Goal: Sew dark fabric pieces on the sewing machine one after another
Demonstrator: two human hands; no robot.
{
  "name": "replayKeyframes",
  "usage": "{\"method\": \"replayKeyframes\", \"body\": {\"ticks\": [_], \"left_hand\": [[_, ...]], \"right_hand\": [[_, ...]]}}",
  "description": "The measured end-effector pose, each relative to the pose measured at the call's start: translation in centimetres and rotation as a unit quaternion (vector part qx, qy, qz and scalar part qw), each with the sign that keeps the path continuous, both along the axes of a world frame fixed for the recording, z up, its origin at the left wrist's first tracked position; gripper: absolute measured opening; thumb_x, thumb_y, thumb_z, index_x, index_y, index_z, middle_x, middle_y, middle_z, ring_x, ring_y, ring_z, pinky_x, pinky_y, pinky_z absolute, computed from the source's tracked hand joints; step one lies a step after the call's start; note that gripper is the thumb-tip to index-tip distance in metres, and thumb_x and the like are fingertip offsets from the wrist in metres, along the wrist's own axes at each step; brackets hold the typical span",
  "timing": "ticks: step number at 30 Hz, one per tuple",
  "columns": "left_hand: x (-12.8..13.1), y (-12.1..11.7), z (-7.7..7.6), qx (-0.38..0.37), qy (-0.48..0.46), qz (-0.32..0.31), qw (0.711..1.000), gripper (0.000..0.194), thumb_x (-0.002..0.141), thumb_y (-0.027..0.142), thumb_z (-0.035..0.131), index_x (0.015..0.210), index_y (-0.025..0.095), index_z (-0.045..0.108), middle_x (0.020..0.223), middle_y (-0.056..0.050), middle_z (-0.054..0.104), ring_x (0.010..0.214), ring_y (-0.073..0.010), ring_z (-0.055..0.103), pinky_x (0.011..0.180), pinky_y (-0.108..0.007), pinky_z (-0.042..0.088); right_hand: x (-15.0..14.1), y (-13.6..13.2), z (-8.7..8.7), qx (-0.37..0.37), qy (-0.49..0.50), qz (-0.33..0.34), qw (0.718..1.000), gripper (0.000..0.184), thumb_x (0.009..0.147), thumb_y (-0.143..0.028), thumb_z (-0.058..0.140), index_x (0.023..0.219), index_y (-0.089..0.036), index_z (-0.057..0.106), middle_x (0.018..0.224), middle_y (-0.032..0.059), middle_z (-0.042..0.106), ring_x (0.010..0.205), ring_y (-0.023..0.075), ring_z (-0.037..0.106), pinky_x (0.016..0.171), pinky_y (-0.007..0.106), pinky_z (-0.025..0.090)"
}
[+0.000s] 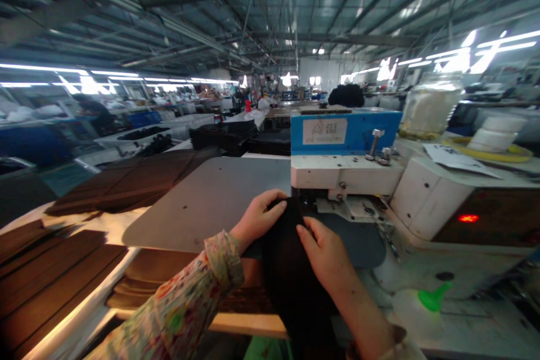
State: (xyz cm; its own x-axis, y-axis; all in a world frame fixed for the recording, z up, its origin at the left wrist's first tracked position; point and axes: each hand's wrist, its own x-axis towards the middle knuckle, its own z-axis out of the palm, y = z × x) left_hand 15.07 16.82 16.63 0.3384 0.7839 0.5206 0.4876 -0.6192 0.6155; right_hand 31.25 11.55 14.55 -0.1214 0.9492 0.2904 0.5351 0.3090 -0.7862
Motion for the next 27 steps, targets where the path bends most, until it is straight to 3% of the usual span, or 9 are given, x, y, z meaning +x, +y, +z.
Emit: {"method": "replayKeyframes", "body": {"ticks": [11, 19, 27], "left_hand": [[-0.01, -0.17, 0.26, -0.051, -0.029, -0.038, 0.998, 0.022, 0.083, 0.025, 0.040, 0.082, 0.015, 0.060, 0.078, -0.001, 0.060, 0.076, -0.0146, 0.055, 0.070, -0.022, 0.041], [0.11, -0.13, 0.23, -0.078, -0.043, -0.055, 0.995, 0.022, 0.082, 0.027, 0.042, 0.082, 0.015, 0.060, 0.078, -0.001, 0.060, 0.076, -0.0144, 0.054, 0.070, -0.022, 0.041], [0.19, 0.22, 0.05, -0.125, -0.065, -0.058, 0.988, 0.021, 0.081, 0.028, 0.043, 0.077, 0.014, 0.059, 0.073, 0.000, 0.057, 0.072, -0.0134, 0.051, 0.067, -0.022, 0.040]], "right_hand": [[0.11, -0.07, -0.08, 0.009, -0.009, 0.021, 1.000, 0.036, 0.083, -0.037, 0.039, 0.108, -0.020, 0.058, 0.104, 0.0066, 0.064, 0.095, 0.0206, 0.059, 0.079, 0.031, 0.046], [-0.44, -0.72, -0.06, 0.026, -0.021, -0.008, 0.999, 0.038, 0.083, -0.040, 0.041, 0.112, -0.020, 0.054, 0.103, 0.0070, 0.064, 0.094, 0.0214, 0.060, 0.077, 0.031, 0.048], [-0.56, 0.01, -0.18, 0.116, -0.094, -0.022, 0.989, 0.043, 0.085, -0.033, 0.036, 0.121, -0.014, 0.047, 0.118, 0.0111, 0.056, 0.108, 0.0206, 0.052, 0.092, 0.034, 0.041]]}}
